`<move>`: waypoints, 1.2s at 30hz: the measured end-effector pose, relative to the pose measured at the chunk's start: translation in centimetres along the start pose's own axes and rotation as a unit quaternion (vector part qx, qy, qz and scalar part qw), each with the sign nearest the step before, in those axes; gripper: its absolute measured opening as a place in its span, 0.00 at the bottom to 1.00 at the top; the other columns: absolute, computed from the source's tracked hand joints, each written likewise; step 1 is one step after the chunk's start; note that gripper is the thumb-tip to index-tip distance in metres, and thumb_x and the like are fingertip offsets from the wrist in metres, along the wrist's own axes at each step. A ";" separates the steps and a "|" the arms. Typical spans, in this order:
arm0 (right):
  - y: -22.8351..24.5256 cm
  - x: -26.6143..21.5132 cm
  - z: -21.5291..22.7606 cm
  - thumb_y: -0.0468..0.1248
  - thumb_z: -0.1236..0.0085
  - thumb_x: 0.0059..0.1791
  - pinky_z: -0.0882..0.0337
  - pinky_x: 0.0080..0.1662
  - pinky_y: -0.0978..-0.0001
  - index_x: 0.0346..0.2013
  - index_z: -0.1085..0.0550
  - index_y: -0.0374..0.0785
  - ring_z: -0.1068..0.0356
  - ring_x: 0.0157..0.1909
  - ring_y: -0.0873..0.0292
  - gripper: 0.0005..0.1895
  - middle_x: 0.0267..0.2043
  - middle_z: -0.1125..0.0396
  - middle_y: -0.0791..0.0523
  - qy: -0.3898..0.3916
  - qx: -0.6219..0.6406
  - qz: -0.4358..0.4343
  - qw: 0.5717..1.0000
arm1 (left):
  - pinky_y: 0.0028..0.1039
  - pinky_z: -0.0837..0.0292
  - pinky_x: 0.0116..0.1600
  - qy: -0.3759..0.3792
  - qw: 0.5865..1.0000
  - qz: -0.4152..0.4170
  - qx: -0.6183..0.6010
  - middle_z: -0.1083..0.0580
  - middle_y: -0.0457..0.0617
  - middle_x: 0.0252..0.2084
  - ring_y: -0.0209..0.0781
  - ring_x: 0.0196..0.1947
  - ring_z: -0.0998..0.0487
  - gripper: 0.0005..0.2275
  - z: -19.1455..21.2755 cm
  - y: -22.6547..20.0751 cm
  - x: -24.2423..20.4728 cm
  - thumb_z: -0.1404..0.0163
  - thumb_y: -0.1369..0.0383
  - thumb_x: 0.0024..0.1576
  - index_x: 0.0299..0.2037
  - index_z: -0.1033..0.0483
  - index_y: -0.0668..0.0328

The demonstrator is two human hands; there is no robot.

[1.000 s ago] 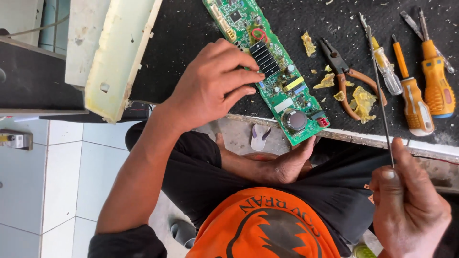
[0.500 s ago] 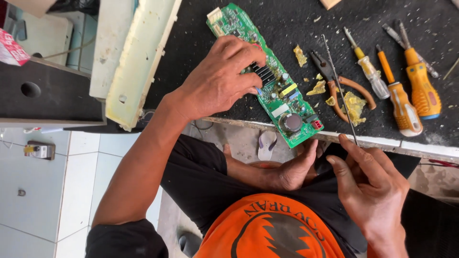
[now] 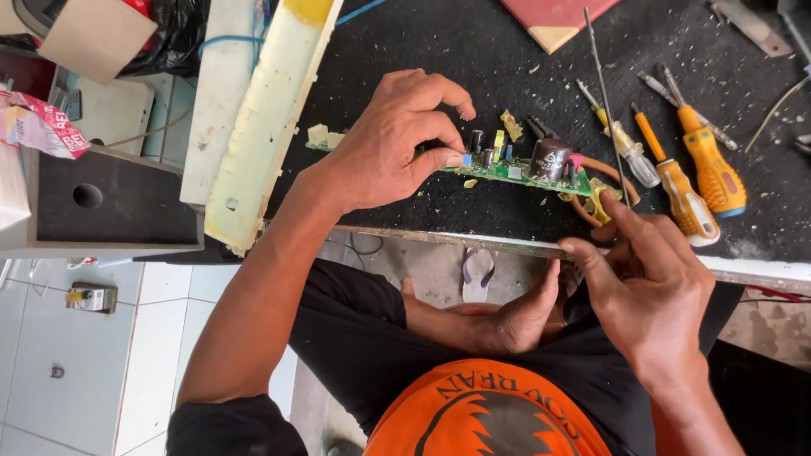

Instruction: The person uses a screwdriver to scrape and clean components on a green circuit board. They rotate the board to access different areas and continue scraping residue from the surface.

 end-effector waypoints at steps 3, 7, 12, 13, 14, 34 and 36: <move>0.5 0.2 -0.8 0.30 0.24 0.51 0.29 0.41 0.71 0.62 0.23 0.24 0.36 0.30 0.64 0.26 0.43 0.30 0.48 0.010 0.017 0.011 1.000 | 0.57 0.46 0.72 -0.009 1.000 0.022 -0.009 0.30 0.48 0.58 0.51 0.56 0.26 0.01 -0.7 -0.4 -1.1 0.43 0.73 0.67 0.43 0.20 0.57; 1.1 0.8 -1.9 0.24 0.27 0.54 0.30 0.40 0.72 0.61 0.24 0.20 0.36 0.30 0.63 0.23 0.43 0.30 0.46 0.017 0.038 0.022 0.999 | 0.49 0.43 0.66 -0.027 0.999 0.030 -0.010 0.29 0.45 0.53 0.46 0.46 0.28 0.03 -1.0 -0.9 -1.8 0.44 0.73 0.66 0.39 0.19 0.57; 1.2 1.4 -2.1 0.24 0.30 0.60 0.34 0.42 0.61 0.58 0.21 0.19 0.33 0.38 0.52 0.13 0.44 0.30 0.42 0.008 0.000 0.052 0.999 | 0.42 0.34 0.54 -0.037 0.998 0.026 -0.037 0.28 0.48 0.50 0.47 0.46 0.24 0.03 -0.5 -0.9 -1.4 0.43 0.76 0.66 0.39 0.19 0.60; 1.5 1.7 -2.0 0.23 0.32 0.61 0.32 0.43 0.57 0.58 0.21 0.17 0.28 0.45 0.46 0.12 0.47 0.29 0.39 0.008 0.006 0.050 0.999 | 0.40 0.30 0.50 -0.039 0.997 0.024 -0.056 0.29 0.51 0.48 0.48 0.44 0.23 0.05 -0.2 -1.1 -1.1 0.44 0.78 0.66 0.38 0.20 0.64; 1.2 1.8 -2.1 0.23 0.32 0.61 0.32 0.43 0.57 0.58 0.21 0.17 0.28 0.45 0.46 0.12 0.47 0.29 0.39 0.011 0.004 0.051 0.999 | 0.40 0.30 0.50 -0.041 0.997 0.026 -0.058 0.29 0.51 0.48 0.48 0.44 0.23 0.05 -0.1 -0.9 -1.1 0.44 0.78 0.66 0.38 0.20 0.64; 0.6 3.1 -2.4 0.16 0.34 0.66 0.34 0.46 0.55 0.59 0.19 0.15 0.31 0.46 0.45 0.07 0.46 0.29 0.39 -0.010 -0.026 0.079 0.997 | 0.28 0.36 0.33 -0.063 0.990 0.084 -0.094 0.24 0.42 0.27 0.33 0.26 0.28 0.06 -0.1 1.5 0.1 0.40 0.75 0.62 0.34 0.23 0.58; 0.5 3.1 -2.4 0.16 0.34 0.66 0.32 0.48 0.54 0.58 0.19 0.14 0.29 0.48 0.44 0.06 0.48 0.28 0.37 -0.009 -0.030 0.087 0.996 | 0.29 0.36 0.33 -0.063 0.990 0.088 -0.094 0.24 0.42 0.27 0.33 0.26 0.28 0.06 -0.2 1.6 0.0 0.40 0.74 0.62 0.34 0.23 0.58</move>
Point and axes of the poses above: each hand's wrist, its own x-axis towards the middle knuckle, its own z-axis out of the back of the hand, y = z × x, the point moved 7 cm from there along x, towards the middle knuckle
